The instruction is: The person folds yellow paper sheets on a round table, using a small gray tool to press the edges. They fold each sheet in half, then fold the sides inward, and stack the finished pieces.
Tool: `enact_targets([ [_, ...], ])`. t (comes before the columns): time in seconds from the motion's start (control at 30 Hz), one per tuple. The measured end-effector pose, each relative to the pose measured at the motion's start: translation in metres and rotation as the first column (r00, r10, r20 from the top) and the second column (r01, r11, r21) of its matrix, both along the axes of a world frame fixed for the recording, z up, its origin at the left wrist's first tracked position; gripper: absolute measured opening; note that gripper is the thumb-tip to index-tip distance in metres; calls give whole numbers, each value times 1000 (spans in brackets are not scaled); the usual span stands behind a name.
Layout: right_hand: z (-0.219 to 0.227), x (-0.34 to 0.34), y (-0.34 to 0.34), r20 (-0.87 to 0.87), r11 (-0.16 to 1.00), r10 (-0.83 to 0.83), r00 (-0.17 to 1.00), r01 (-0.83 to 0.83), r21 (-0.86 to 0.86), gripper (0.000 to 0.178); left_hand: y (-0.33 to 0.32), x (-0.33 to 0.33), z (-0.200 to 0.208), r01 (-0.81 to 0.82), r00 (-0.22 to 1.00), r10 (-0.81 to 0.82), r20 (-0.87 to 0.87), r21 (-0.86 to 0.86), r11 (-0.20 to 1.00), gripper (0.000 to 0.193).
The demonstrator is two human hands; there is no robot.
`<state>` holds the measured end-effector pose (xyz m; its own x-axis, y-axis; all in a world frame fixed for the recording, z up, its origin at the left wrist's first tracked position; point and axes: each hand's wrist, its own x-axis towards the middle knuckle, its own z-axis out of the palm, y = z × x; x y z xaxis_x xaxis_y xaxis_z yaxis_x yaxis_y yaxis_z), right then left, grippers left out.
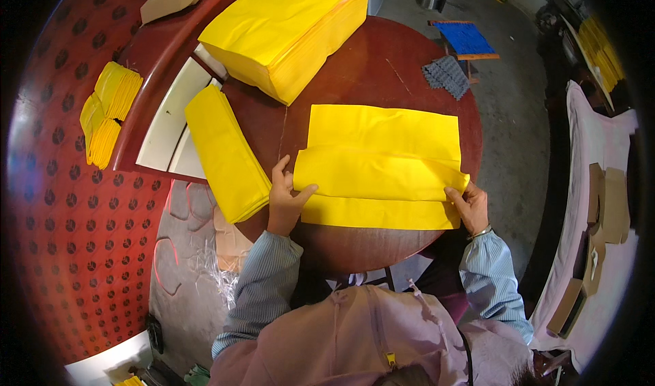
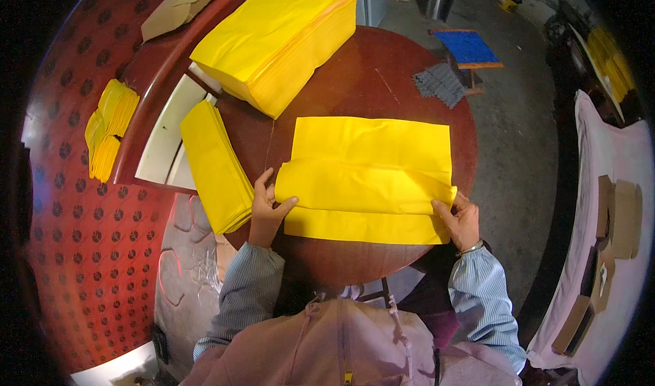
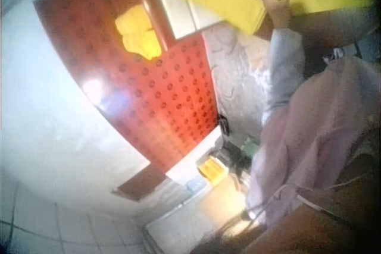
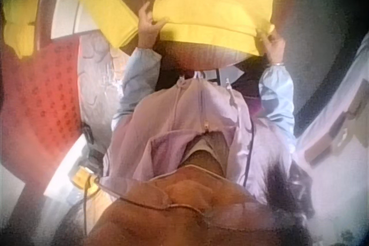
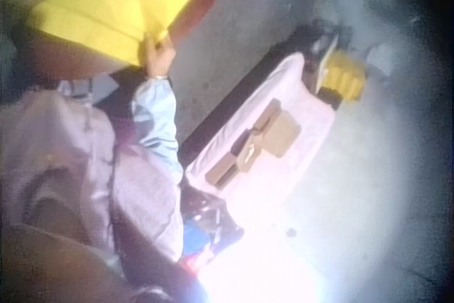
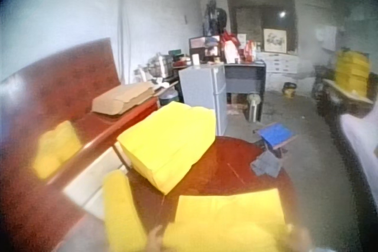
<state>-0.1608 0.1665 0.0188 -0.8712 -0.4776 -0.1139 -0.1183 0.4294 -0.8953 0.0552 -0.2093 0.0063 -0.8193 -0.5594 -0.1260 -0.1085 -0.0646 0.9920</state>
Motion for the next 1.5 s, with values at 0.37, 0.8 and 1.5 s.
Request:
enact_targets([
  [0.37,2,13,-9,70,979,-136,988,145,-145,44,-5,13,4,101,994,-110,14,-526,845,77],
  [0.8,-4,8,3,61,992,-58,996,64,-105,26,5,5,-14,-58,996,56,-63,-17,998,48],
  [1.5,-30,25,-15,-401,936,-312,861,350,25,24,17,-10,-13,-294,912,406,55,-603,742,50],
])
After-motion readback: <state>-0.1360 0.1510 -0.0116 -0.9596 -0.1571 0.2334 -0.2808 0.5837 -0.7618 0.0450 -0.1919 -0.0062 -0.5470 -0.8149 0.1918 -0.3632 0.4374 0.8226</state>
